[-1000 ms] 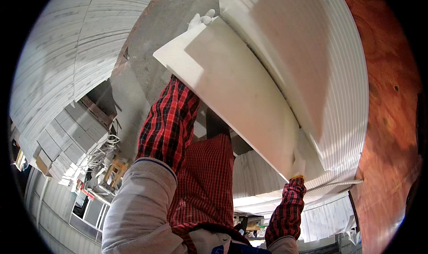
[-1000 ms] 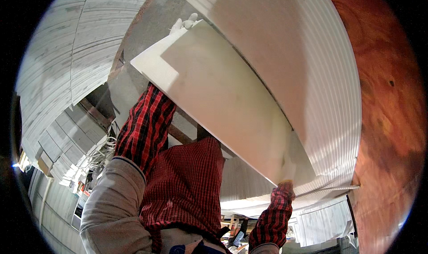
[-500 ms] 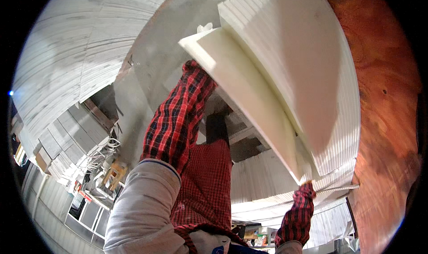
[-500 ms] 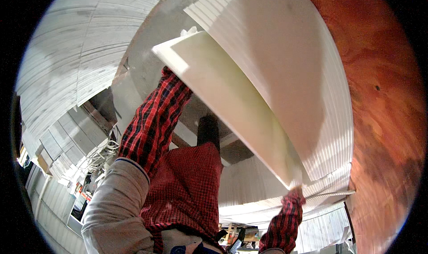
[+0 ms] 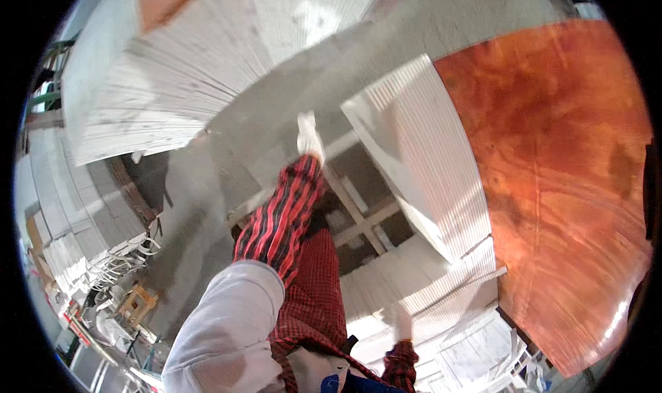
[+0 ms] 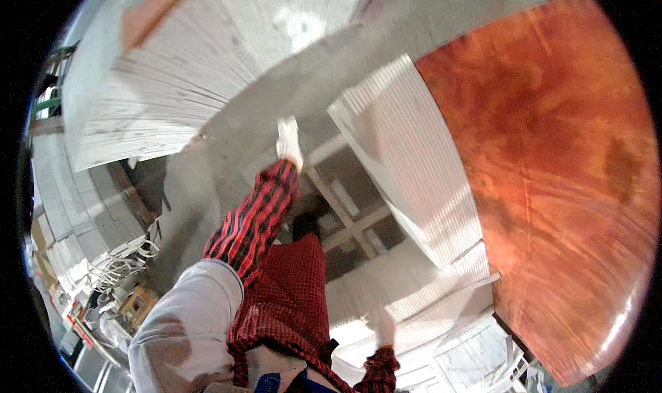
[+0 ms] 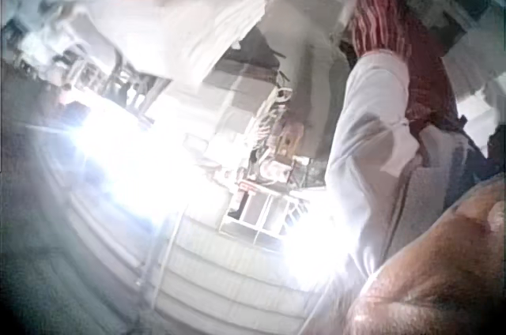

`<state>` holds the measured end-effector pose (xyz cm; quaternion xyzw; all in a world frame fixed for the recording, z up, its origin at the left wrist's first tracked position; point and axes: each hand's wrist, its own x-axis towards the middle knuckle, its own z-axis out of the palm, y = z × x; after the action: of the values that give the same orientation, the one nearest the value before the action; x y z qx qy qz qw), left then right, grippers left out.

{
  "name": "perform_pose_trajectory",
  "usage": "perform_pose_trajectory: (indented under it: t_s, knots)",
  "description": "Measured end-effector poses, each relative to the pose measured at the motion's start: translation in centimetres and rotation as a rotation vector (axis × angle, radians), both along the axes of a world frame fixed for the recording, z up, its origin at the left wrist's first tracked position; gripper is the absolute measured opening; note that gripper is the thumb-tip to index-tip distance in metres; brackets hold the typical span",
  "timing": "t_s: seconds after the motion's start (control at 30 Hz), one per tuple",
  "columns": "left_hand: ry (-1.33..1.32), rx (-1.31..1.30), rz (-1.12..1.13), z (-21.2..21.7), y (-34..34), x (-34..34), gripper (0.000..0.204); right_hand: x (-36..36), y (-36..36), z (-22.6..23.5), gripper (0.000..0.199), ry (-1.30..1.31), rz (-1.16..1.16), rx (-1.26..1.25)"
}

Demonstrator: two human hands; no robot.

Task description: The person scrapes the surface of a white rectangular panel with a utility knife, then lifts and carries it to a nearby rack. The person returns to the workbench, places another panel on the surface, and continues scraping it with the knife.

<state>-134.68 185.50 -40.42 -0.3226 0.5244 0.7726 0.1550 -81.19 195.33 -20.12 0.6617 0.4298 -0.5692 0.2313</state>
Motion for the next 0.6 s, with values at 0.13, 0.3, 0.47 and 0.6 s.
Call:
perform_pose_trajectory:
  t_s: [0.13, 0.3, 0.47, 0.6]
  knots:
    - [-0.324, -0.018, -0.436, 2.7, -16.1, 7.5, 0.064, -2.4, -10.0, -3.2, 0.042, -0.021, -0.171, -0.122]
    - [-0.022, -0.011, -0.662, 3.0, -42.3, 14.9, 0.053, -6.5, -13.9, -6.2, 0.028, 0.370, 1.162, 0.342]
    - [-0.377, -0.059, -0.609, 7.5, -60.8, 14.8, 0.079, -13.1, -20.6, -3.7, 0.023, 0.333, 1.058, 0.456]
    - [-0.359, -0.235, -0.509, 14.6, -69.2, 15.5, 0.075, -17.9, -30.2, 4.1, 0.030, 0.226, 0.475, 0.253]
